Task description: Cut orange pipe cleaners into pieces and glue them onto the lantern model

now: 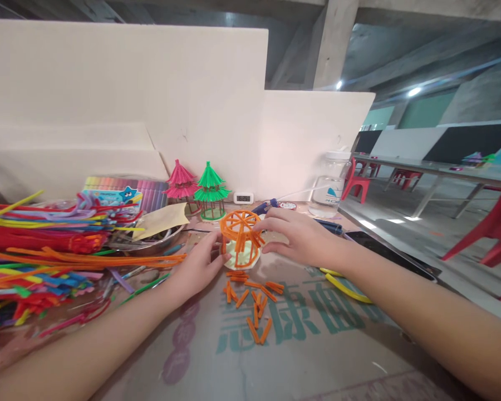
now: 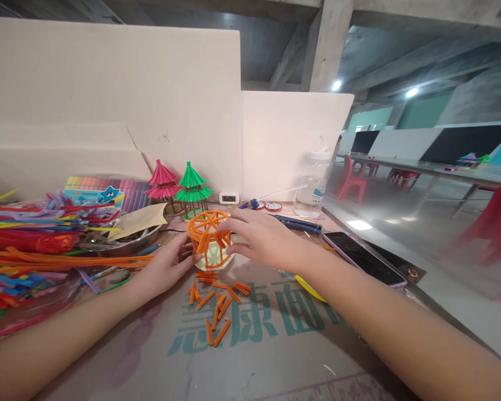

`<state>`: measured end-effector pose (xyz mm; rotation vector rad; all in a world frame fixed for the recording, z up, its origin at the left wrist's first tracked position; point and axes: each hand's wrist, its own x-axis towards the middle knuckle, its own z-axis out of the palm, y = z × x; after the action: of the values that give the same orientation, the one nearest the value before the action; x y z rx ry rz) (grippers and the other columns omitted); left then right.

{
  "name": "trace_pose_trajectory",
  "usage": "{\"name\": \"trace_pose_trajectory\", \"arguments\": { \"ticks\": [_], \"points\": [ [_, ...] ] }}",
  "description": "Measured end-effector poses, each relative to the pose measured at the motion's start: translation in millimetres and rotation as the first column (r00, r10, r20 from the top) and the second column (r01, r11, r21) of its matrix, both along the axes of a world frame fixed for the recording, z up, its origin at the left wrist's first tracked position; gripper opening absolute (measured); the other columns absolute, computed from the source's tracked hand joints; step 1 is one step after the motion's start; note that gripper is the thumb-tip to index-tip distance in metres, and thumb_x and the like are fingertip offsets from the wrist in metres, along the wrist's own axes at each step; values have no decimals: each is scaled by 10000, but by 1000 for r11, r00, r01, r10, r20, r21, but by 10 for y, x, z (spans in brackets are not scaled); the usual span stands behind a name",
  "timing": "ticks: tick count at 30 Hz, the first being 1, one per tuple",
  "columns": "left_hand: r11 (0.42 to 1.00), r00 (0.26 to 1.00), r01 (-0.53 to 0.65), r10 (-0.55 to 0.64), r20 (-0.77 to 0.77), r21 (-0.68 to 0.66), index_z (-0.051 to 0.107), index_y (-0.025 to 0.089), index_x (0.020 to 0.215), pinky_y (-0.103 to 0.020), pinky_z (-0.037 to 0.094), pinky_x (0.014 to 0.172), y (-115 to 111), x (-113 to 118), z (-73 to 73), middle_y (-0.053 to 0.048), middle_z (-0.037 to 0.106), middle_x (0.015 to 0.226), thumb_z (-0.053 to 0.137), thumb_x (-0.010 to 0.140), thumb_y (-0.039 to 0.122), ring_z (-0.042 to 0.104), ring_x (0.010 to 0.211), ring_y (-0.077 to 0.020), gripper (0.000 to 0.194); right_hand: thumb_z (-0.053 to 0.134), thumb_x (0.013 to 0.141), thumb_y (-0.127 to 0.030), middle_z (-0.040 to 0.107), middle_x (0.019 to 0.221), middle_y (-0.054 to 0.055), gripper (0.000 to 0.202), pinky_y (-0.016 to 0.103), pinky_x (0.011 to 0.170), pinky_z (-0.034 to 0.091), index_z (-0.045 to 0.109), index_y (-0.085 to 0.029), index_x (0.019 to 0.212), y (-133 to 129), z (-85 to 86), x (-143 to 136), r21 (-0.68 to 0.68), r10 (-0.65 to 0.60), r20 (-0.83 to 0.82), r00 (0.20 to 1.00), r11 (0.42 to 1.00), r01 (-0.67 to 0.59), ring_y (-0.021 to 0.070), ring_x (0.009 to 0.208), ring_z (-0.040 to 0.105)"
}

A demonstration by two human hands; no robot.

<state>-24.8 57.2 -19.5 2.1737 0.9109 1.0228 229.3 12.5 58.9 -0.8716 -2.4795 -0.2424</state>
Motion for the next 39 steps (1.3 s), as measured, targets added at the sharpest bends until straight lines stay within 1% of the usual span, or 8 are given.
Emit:
{"name": "trace_pose_trajectory", "arguments": {
  "ticks": [5, 9, 12, 15, 17, 23, 31, 39],
  "points": [
    [1000, 1000, 16, -16, 10, 3, 521, 197, 1179, -455, 492, 1016, -21, 6, 13, -104, 594, 1241, 554, 880, 253, 599, 1142, -248, 306, 620, 902, -278, 614, 1128, 102, 391, 365, 850, 478, 536, -214, 1279, 11, -38, -26, 13, 24, -32, 999, 1000, -23, 233, 1065, 571],
    [1000, 1000, 15, -15, 3, 6, 519, 203, 1197, -444, 492, 1021, -30, 12, 25, -105, 571, 1299, 555, 879, 247, 593, 1161, -244, 322, 603, 913, -276, 618, 1112, 105, 331, 370, 858, 483, 574, -202, 1235, 45, -79, -20, 35, 47, -9, 999, 998, -46, 232, 1064, 571],
    [1000, 1000, 22, -22, 3, 11, 514, 208, 1216, -451, 492, 1020, -23, 6, 21, -102, 576, 1297, 553, 883, 253, 595, 1160, -246, 339, 619, 902, -301, 626, 1097, 110, 368, 384, 859, 489, 566, -189, 1248, 35, -76, -21, 30, 34, -23, 999, 999, -33, 235, 1061, 573],
    [1000, 1000, 20, -20, -6, 15, 519, 208, 1200, -454, 490, 1022, -11, -7, 4, -98, 586, 1266, 553, 886, 260, 595, 1154, -246, 320, 632, 892, -320, 625, 1104, 109, 405, 383, 864, 490, 556, -189, 1268, 15, -48, -22, 7, 39, -1, 999, 999, -39, 233, 1066, 572],
    [1000, 1000, 8, -8, -16, 19, 523, 202, 1188, -459, 493, 1016, -7, -15, -7, -98, 599, 1225, 555, 887, 264, 598, 1143, -247, 308, 613, 906, -303, 623, 1109, 110, 377, 372, 867, 490, 564, -187, 1262, 13, -36, -19, 5, 49, 9, 999, 999, -49, 227, 1071, 570],
    [1000, 1000, 21, -20, -11, 23, 501, 214, 1248, -450, 489, 1027, -7, -15, -22, -97, 577, 1275, 545, 894, 257, 589, 1165, -239, 360, 592, 918, -277, 643, 1088, 111, 311, 377, 870, 488, 587, -187, 1215, 33, -85, -22, 30, 41, -12, 999, 999, -40, 230, 1063, 582],
    [999, 999, 32, -32, -2, 26, 521, 221, 1226, -448, 496, 1019, -15, 0, -15, -94, 578, 1288, 552, 884, 263, 595, 1153, -244, 346, 607, 908, -273, 647, 1116, 127, 294, 396, 875, 478, 576, -176, 1184, 7, -127, -54, 101, 16, 6, 1000, 995, -17, 250, 1062, 583],
    [1000, 1000, 6, -5, -29, 17, 510, 198, 1216, -437, 515, 983, -11, -15, -28, -91, 599, 1153, 555, 888, 270, 603, 1118, -242, 339, 574, 931, -290, 647, 1069, 118, 319, 364, 852, 478, 569, -152, 1219, 10, -113, -53, 130, 25, 35, 999, 991, -30, 237, 1047, 582]
  ]
}}
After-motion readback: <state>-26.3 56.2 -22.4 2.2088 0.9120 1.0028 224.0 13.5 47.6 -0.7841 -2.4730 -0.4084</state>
